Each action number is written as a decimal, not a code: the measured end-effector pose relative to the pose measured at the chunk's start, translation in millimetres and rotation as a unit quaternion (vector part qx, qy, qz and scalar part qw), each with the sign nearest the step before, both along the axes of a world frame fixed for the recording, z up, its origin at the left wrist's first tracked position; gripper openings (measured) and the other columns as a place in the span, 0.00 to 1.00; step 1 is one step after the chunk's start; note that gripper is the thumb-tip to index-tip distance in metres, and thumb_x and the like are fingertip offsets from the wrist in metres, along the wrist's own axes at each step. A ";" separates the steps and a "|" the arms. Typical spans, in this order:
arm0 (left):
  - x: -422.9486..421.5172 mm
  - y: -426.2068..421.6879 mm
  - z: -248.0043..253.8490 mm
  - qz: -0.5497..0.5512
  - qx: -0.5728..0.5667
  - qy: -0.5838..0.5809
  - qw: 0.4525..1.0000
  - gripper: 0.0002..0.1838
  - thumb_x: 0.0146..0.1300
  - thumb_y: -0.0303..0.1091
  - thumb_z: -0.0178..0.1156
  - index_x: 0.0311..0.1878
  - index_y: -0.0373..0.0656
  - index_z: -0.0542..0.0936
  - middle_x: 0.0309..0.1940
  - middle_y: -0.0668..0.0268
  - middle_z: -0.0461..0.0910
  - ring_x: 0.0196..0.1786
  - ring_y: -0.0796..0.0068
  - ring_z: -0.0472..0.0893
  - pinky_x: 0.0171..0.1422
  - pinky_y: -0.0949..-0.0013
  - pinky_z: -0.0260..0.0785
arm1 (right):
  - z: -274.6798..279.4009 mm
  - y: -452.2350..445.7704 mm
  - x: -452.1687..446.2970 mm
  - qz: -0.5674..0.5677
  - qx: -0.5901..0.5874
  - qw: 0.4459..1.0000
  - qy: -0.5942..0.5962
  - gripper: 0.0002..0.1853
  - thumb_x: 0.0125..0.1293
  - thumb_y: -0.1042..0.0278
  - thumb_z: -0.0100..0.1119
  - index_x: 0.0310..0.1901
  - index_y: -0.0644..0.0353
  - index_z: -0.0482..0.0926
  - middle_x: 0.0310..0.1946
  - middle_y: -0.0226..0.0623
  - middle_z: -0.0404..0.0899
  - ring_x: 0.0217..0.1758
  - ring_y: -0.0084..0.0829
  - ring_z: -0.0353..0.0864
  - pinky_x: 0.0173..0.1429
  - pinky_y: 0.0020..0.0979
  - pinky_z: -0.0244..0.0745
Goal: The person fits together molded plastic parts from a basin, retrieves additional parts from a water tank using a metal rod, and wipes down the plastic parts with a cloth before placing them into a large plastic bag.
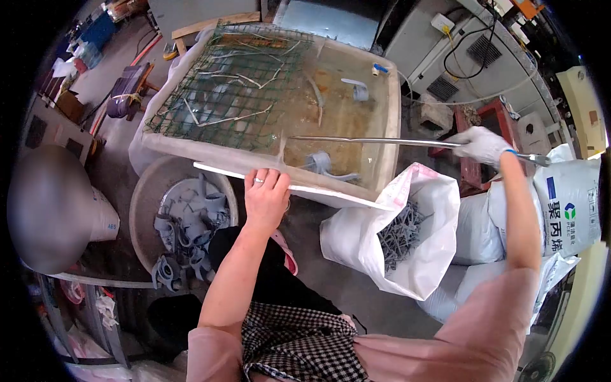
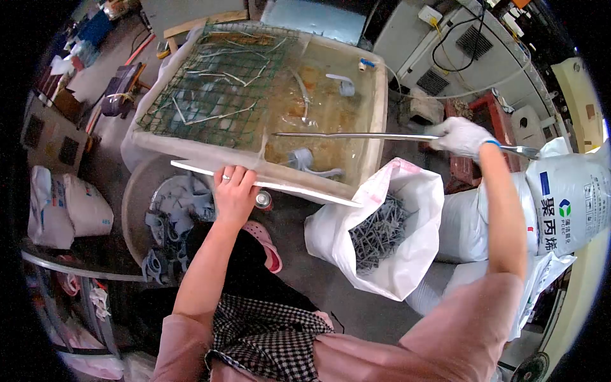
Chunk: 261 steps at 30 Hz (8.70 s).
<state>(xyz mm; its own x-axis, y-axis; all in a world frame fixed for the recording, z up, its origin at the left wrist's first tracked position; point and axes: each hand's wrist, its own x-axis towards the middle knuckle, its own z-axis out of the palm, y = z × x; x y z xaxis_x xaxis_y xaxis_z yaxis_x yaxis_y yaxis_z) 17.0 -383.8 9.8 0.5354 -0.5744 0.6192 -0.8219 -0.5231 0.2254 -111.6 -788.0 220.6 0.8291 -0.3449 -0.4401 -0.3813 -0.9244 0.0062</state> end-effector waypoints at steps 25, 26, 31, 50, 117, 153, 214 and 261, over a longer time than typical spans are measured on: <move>-1.8 -10.2 6.8 0.018 0.017 -0.002 1.000 0.11 0.43 0.31 0.63 0.31 0.47 0.73 0.31 0.68 0.72 0.41 0.68 0.73 0.53 0.61 0.61 | -186.5 -27.9 24.8 -0.129 0.383 0.914 -0.015 0.16 0.62 0.70 0.60 0.51 0.67 0.80 0.38 0.26 0.82 0.39 0.19 0.74 0.49 0.23 0.71; -1.4 -11.2 6.5 0.013 0.016 -0.002 1.000 0.10 0.44 0.32 0.62 0.31 0.47 0.73 0.32 0.68 0.72 0.42 0.68 0.73 0.54 0.61 0.61 | -212.2 -34.5 36.4 -0.106 0.364 0.925 -0.023 0.16 0.62 0.67 0.62 0.50 0.66 0.80 0.34 0.27 0.81 0.36 0.19 0.74 0.45 0.24 0.71; 0.4 -11.4 8.2 0.006 0.027 0.019 0.999 0.08 0.47 0.33 0.57 0.33 0.47 0.74 0.34 0.68 0.72 0.44 0.69 0.74 0.54 0.64 0.62 | -288.2 -6.6 113.6 -0.077 0.337 0.938 -0.013 0.16 0.62 0.60 0.63 0.46 0.62 0.81 0.24 0.25 0.75 0.26 0.20 0.69 0.32 0.25 0.67; -0.2 -14.0 5.6 0.002 0.010 -0.013 1.000 0.14 0.40 0.29 0.64 0.34 0.44 0.76 0.34 0.66 0.75 0.42 0.63 0.73 0.54 0.58 0.60 | -89.6 -26.5 -6.7 -0.075 0.078 0.994 -0.015 0.22 0.63 0.57 0.54 0.57 0.54 0.76 0.49 0.51 0.78 0.54 0.45 0.78 0.59 0.36 0.70; 2.1 -10.8 7.4 0.006 0.008 -0.005 1.000 0.12 0.40 0.30 0.63 0.30 0.47 0.74 0.31 0.69 0.73 0.41 0.66 0.73 0.53 0.60 0.61 | -172.5 -112.0 64.4 -0.073 0.012 0.995 -0.067 0.19 0.63 0.60 0.53 0.51 0.59 0.79 0.43 0.52 0.81 0.48 0.46 0.80 0.55 0.37 0.72; 3.3 -8.2 10.8 -0.010 0.013 -0.002 1.000 0.07 0.46 0.32 0.59 0.29 0.48 0.72 0.30 0.68 0.71 0.40 0.68 0.74 0.52 0.62 0.62 | -229.6 -37.0 117.8 -0.008 0.057 0.994 -0.094 0.22 0.64 0.53 0.48 0.50 0.62 0.78 0.49 0.52 0.78 0.53 0.49 0.77 0.59 0.40 0.70; 6.7 -12.2 -1.7 -0.015 0.005 0.012 1.000 0.10 0.46 0.31 0.57 0.35 0.49 0.74 0.34 0.69 0.72 0.44 0.72 0.72 0.55 0.66 0.62 | -240.6 -3.8 138.0 0.057 0.041 0.995 -0.067 0.22 0.64 0.45 0.51 0.55 0.44 0.77 0.47 0.46 0.79 0.53 0.48 0.76 0.56 0.42 0.71; 7.4 -8.2 3.5 -0.022 0.011 0.028 0.999 0.10 0.48 0.31 0.56 0.37 0.49 0.74 0.36 0.68 0.74 0.46 0.71 0.74 0.57 0.67 0.62 | -319.0 91.8 260.3 0.017 0.259 0.958 -0.126 0.23 0.64 0.51 0.54 0.56 0.54 0.77 0.52 0.48 0.78 0.57 0.43 0.77 0.60 0.35 0.69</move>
<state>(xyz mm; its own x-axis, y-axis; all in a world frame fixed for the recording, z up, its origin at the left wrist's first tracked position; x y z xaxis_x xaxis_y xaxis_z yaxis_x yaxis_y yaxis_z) 24.4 -392.0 13.3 0.5424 -0.6117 0.5758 -0.8308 -0.4921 0.2599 148.7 -696.2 -98.4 0.9380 -0.1055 -0.3302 -0.2805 -0.7906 -0.5444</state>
